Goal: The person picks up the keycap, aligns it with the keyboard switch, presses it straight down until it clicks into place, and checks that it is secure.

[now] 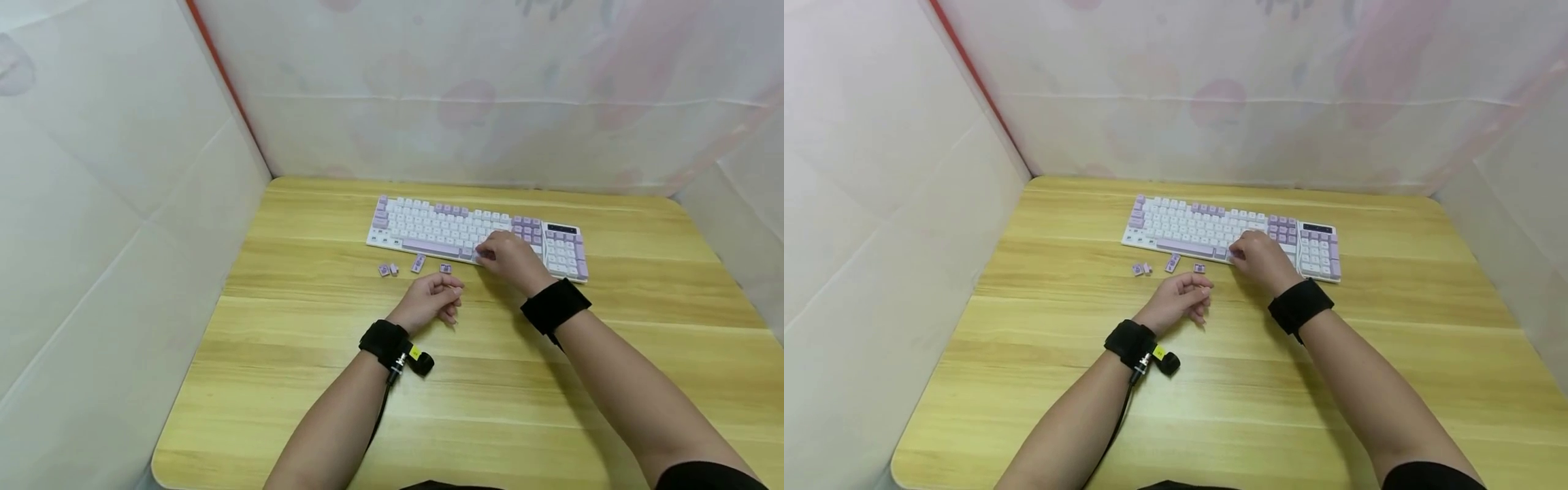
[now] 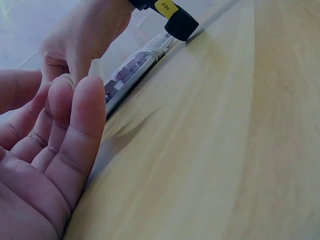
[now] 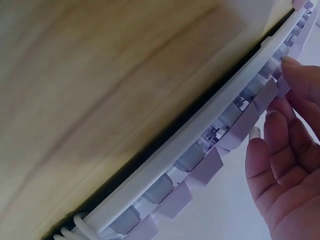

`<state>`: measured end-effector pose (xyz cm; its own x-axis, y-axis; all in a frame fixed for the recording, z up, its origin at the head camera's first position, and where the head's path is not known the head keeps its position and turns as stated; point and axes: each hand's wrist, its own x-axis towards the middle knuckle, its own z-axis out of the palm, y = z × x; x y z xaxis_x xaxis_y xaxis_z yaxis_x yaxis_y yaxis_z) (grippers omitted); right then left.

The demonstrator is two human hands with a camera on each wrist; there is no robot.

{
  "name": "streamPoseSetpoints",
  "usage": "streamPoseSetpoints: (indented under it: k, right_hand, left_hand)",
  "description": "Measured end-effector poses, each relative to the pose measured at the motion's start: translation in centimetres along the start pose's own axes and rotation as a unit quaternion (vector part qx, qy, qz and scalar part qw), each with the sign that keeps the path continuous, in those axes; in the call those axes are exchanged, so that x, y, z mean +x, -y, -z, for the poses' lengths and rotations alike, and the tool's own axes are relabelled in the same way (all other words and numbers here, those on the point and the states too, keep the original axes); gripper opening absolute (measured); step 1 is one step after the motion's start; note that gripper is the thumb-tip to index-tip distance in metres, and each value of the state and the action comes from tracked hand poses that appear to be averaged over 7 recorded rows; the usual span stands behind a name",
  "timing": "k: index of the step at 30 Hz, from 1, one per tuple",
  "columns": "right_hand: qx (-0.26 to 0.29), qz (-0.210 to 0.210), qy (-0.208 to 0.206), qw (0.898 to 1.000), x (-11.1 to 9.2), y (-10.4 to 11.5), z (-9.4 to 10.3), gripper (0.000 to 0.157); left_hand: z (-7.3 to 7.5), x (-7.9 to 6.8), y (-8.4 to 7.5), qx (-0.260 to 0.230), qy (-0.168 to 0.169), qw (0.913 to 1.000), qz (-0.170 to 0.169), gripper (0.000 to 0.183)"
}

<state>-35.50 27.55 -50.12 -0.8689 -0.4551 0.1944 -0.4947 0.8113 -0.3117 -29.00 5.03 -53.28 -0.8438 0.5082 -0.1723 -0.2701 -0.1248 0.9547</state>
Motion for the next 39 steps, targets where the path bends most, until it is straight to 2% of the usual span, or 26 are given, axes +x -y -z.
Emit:
streamPoseSetpoints:
  k: [3,9,18,31,35,39]
  right_hand:
    - [-0.012,0.008,-0.013,1.000,-0.06,0.13,0.08,0.013]
    - [-0.021,0.013,-0.012,1.000,-0.03,0.39,0.19,0.012]
    - [-0.082,0.060,-0.051,0.994,-0.18,0.28,0.04,0.014]
    - [-0.082,0.099,-0.070,0.989,0.33,0.42,-0.26,0.006]
    - [-0.082,0.119,-0.064,0.987,0.31,0.40,-0.45,0.005]
    - [-0.088,0.115,-0.054,0.988,-0.05,0.34,-0.63,0.009]
  left_hand:
    - [-0.01,0.07,-0.04,0.002,0.001,1.0000,-0.001,0.032]
    - [0.04,0.13,-0.07,0.001,0.000,1.0000,0.002,0.032]
    - [-0.09,0.20,-0.17,0.002,0.002,1.0000,0.001,0.032]
    - [0.18,0.14,-0.44,0.011,0.000,0.9999,0.005,0.032]
    - [0.22,0.11,-0.42,0.012,0.001,0.9999,0.006,0.031]
    - [0.08,0.09,-0.32,0.010,0.003,0.9999,0.004,0.031]
